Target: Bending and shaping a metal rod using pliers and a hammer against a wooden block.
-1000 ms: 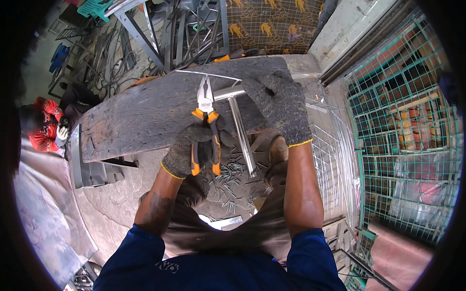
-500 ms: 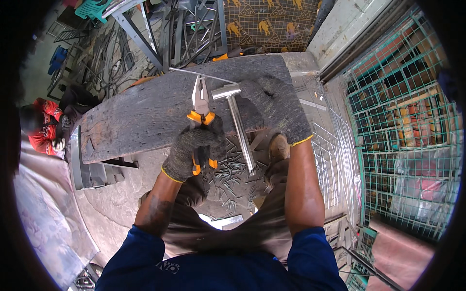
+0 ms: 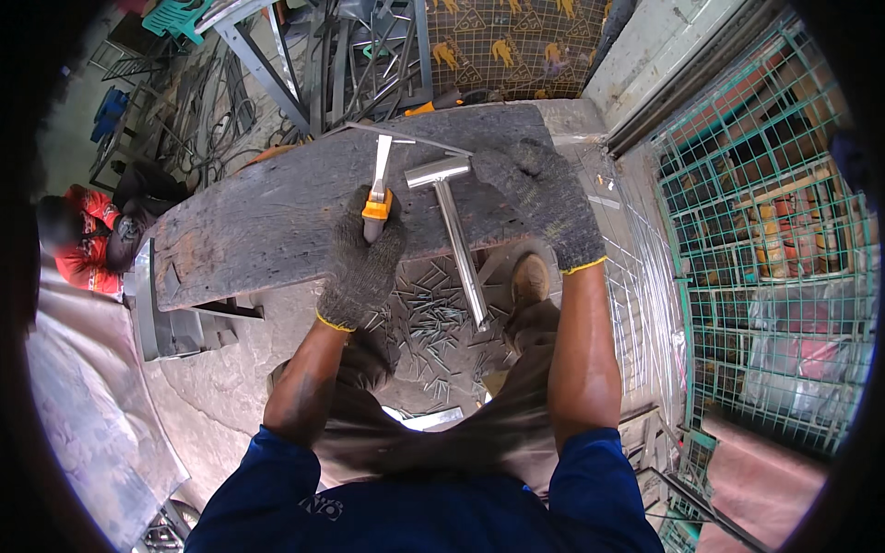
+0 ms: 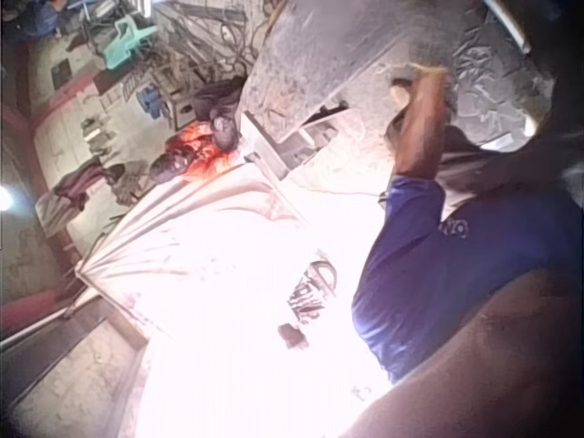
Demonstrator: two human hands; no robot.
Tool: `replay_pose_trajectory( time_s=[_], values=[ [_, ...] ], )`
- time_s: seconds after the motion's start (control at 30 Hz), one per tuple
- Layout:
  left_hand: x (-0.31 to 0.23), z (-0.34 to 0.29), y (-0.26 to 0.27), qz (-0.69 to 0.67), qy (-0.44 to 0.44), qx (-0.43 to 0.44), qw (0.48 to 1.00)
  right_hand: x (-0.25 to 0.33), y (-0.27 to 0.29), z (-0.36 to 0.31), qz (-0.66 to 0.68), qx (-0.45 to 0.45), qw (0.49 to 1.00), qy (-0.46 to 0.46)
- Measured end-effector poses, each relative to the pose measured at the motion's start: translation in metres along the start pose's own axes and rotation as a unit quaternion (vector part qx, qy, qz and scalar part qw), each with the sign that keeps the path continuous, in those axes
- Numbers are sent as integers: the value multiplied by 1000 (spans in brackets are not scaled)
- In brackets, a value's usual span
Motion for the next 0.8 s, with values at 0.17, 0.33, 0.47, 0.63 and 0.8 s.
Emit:
replay_pose_trajectory(
  time_s=[0.17,0.33,0.47,0.63,0.8],
  values=[
    [-17,13,17,190,-75,-17,979,13,8,-1,-99,-39,994,18],
    [-11,15,28,266,-73,-38,961,29,15,-4,-202,-128,967,88],
    [-20,19,31,276,-91,-50,956,31,15,-1,-292,-121,945,82],
    [-23,20,33,299,-104,-64,946,44,15,-4,-379,-158,901,141],
    [-18,24,35,324,-104,-55,939,51,14,-7,-434,-180,871,142]
  ],
)
Point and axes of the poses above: each hand's wrist, its own z-axis towards the middle knuckle, its own y-axis out of the back of the hand, x = y × z, the point moved 9 cm from there along z, towards the middle knuckle, and after that the axes turned 8 degrees about -z, right-handed, at the moved point
